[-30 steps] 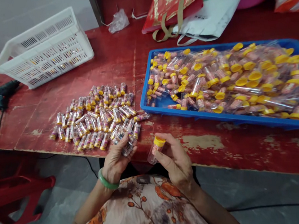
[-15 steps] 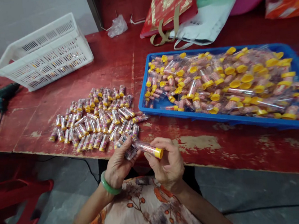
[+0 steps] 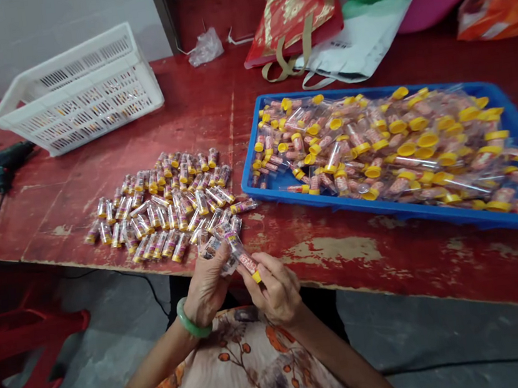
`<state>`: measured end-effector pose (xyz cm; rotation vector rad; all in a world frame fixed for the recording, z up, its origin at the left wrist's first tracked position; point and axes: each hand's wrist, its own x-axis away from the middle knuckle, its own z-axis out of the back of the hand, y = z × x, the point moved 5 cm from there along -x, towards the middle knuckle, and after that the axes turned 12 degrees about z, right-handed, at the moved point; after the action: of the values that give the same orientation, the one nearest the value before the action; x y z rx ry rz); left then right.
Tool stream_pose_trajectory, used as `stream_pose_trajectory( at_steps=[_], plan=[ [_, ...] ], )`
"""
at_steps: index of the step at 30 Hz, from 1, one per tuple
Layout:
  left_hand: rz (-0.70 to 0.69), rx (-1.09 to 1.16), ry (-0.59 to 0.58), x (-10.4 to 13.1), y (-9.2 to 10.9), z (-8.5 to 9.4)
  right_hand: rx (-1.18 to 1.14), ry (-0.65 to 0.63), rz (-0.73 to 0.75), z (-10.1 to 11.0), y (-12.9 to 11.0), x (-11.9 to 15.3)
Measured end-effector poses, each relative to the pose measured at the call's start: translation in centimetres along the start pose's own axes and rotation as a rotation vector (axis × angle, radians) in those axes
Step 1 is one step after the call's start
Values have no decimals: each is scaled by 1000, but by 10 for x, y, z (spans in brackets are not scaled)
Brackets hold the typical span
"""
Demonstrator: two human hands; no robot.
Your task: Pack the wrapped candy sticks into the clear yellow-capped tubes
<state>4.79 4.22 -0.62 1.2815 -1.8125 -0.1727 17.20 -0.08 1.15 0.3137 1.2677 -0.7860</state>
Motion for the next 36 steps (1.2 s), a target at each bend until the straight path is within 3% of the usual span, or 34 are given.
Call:
stream_pose_trajectory(
  at_steps=[5,7,10,12,15,18,27,36],
  plan=[
    [45,-42,-43,5,-6,-4,113,23,96,-5,-6,3],
    [60,-44,-42,6,-6,-4,-9,-47,47,-7,-1,-4],
    [34,-35,-12,7,3,0,-312,-256,-69,-10,9,-17],
    [61,-41,-23,8,7,1,-414,-313,-149,-6,15,-24],
    [147,-55,-64,9,3,0,-419,-265,-217,1,20,-28],
    [197,-85,-88,13,-5,-1,-328,-217,-176,3,18,-29],
    [217,-150,-135,19,-12,-4,-277,-180,-117,6,12,-21],
    [219,-147,-157,14,-10,-7,-274,-156,-180,11,19,-21]
  ],
)
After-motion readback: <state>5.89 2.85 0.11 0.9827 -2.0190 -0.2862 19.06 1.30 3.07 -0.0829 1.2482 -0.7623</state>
